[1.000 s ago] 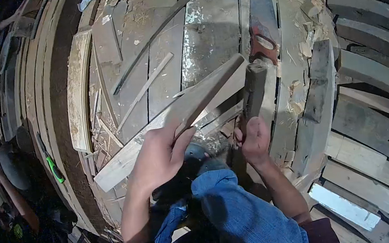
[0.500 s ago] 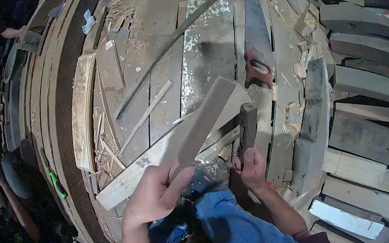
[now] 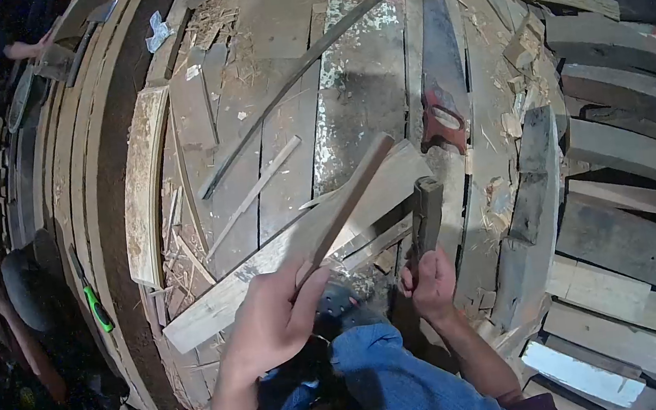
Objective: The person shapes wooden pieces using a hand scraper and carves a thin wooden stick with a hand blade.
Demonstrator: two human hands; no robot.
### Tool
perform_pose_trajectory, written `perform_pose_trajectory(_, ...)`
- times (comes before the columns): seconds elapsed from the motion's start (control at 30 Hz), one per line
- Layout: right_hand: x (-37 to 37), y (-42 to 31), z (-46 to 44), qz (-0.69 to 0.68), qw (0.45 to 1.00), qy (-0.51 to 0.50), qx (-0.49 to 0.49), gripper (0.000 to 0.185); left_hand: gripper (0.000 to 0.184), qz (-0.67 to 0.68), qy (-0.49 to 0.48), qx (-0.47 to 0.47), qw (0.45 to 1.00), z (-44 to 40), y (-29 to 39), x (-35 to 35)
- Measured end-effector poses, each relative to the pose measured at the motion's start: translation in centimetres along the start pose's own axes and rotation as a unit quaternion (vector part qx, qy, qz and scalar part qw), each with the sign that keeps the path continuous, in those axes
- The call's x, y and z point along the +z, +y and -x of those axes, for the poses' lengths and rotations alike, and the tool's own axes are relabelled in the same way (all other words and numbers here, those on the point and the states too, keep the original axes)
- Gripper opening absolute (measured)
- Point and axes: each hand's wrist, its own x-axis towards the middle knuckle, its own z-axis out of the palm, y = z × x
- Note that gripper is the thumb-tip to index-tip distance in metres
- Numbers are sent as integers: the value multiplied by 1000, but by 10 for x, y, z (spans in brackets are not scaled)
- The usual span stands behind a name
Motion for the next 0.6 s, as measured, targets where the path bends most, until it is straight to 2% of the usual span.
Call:
perform_pose_trajectory(0.13, -1, -1, -1, 10, 1000, 8, -7, 45, 15, -123, 49, -13, 991, 3, -4, 4)
perform_pose_trajectory(0.27, 2, -2, -2, 10, 1000, 12, -15, 47, 21, -205, 73, -53, 975, 6, 7, 3)
perform_pose_trajectory(0.43, -6, 8, 1, 24, 1000, -9, -8, 45, 23, -243, 130, -18, 961, 8, 8, 4)
perform_pose_trajectory(0.6, -7, 6, 3, 35, 999, -17, 22, 43, 27, -282, 161, -24, 946, 5, 3, 13)
